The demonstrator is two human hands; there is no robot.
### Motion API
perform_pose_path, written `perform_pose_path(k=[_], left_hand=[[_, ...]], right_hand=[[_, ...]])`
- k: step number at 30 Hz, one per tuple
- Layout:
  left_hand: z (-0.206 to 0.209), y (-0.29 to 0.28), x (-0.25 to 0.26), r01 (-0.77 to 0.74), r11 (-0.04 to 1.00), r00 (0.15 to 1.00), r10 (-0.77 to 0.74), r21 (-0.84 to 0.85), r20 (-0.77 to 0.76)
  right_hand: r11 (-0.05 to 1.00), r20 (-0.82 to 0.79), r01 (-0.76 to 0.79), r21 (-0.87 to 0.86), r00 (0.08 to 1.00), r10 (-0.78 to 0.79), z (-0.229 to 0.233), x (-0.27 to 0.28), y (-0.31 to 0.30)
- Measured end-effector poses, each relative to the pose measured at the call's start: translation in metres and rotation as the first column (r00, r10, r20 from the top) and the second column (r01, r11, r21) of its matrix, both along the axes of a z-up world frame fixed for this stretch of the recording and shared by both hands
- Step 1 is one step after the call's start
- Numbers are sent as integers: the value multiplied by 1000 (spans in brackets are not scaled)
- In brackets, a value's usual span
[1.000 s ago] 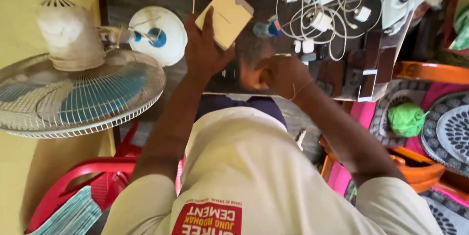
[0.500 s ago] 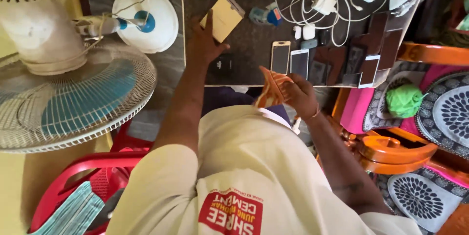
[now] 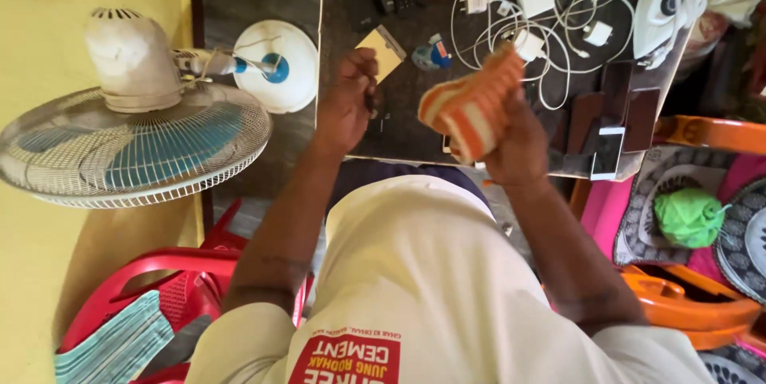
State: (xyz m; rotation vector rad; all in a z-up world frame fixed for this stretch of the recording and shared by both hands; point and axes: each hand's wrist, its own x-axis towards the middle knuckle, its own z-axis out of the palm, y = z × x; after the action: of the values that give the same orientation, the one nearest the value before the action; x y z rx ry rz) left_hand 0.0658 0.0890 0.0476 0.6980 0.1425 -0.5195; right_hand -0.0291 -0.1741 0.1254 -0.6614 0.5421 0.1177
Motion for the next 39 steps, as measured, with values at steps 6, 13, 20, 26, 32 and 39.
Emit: perform_pose_path(k=[6,13,20,26,32,39], left_hand=[[83,-83,-8,43,987,929,16,-152,369],[125,-84,-13,179,984,890,-165,6,426],[137,-71,1,170,895,794,-372,412,481],[189,-72,4,-403,370,488,-687,837,538],[203,-68,2,72,364,730,-653,929,199],[235,-51,10,54,358,597,-760,932,257]], right_hand=[[290,154,-12,-957,826,542,33,14,18],[332,245,81,-940,836,491,64,23,1],[720,190,-218,-658,878,440,42,31,-18],[779,232,-334,-530,827,512,91,42,-23],[655,201,-170,-736,869,453,86,32,-28],[-221,-101,71,-973,727,680,119,35,-43]])
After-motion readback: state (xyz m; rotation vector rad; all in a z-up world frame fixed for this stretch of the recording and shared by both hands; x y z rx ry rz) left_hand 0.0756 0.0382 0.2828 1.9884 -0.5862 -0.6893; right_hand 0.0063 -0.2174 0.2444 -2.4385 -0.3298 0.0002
